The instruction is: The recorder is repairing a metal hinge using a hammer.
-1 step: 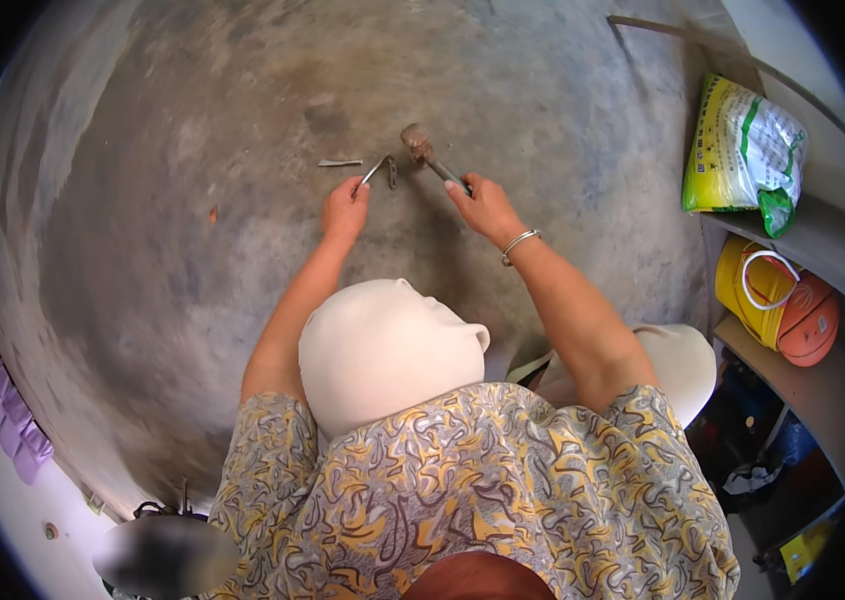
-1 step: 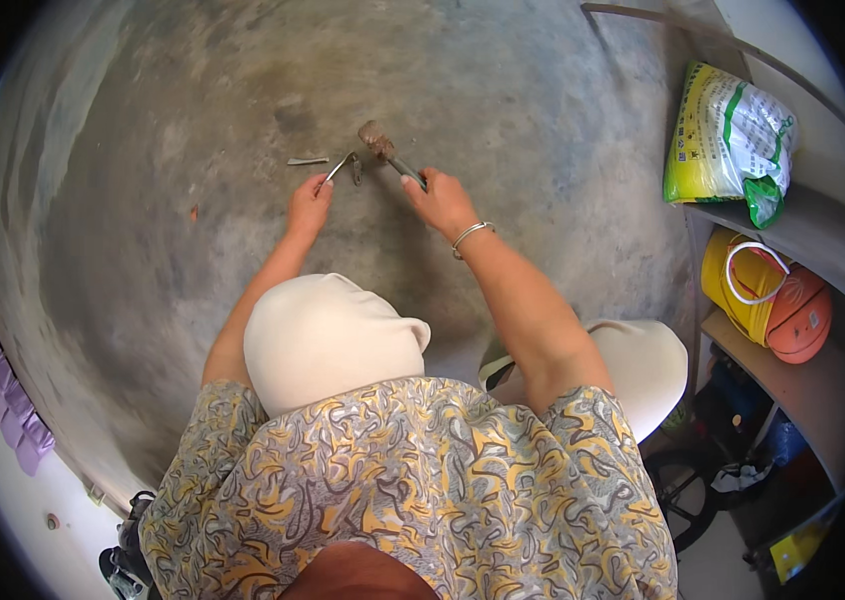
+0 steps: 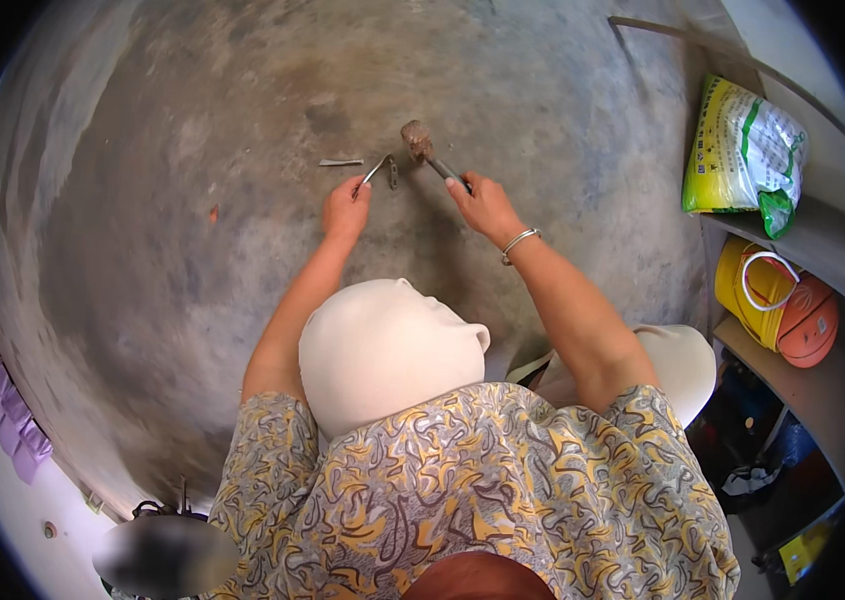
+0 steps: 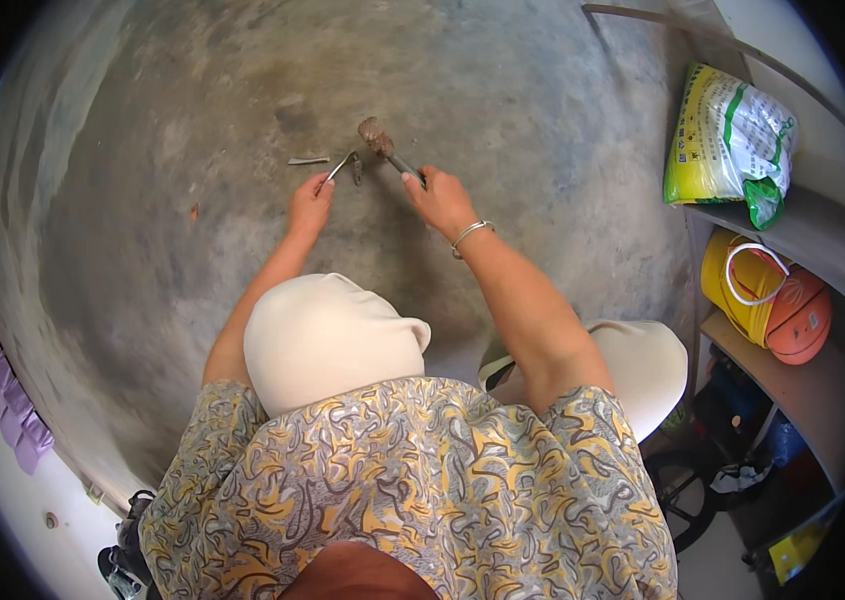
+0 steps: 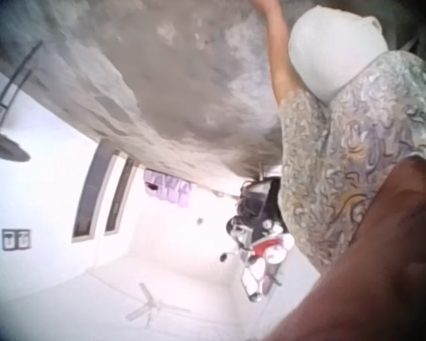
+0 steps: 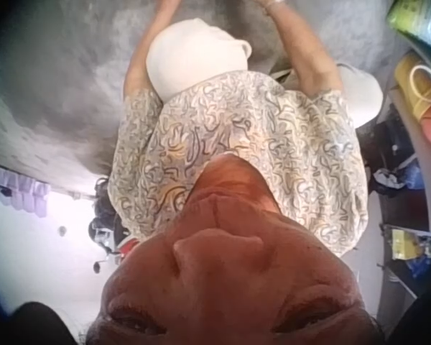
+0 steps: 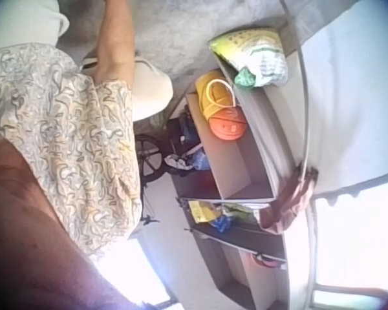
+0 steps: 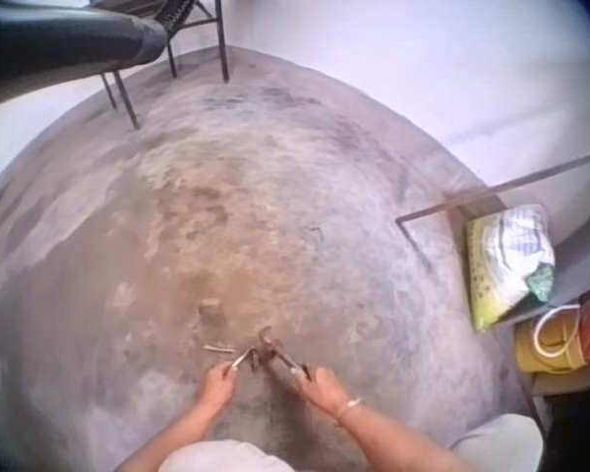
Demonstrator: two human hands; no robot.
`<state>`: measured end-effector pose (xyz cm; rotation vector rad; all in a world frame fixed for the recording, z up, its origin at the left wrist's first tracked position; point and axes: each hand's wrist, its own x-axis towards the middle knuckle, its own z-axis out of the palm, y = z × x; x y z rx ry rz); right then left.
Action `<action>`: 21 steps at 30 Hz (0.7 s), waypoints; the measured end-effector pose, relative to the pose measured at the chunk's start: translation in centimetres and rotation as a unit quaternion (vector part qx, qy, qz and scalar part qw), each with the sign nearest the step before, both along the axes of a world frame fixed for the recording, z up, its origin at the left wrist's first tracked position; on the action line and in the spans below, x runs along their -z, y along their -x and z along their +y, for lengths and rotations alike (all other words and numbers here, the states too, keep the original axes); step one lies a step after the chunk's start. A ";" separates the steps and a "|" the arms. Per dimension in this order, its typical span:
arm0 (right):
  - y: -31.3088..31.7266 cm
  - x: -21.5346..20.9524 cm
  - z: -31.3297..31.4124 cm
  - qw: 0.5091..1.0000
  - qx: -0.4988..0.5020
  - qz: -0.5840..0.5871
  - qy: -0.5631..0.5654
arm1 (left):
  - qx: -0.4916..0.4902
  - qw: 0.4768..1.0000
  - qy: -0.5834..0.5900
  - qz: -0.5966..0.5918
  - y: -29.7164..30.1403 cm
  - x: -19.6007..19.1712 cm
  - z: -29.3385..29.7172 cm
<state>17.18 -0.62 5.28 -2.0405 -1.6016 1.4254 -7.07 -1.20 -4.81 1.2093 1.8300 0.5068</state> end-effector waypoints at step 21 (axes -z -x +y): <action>1.9 1.0 0.2 0.997 -0.037 -0.027 -0.069 | 0.112 0.959 0.198 0.172 -1.6 -5.8 7.2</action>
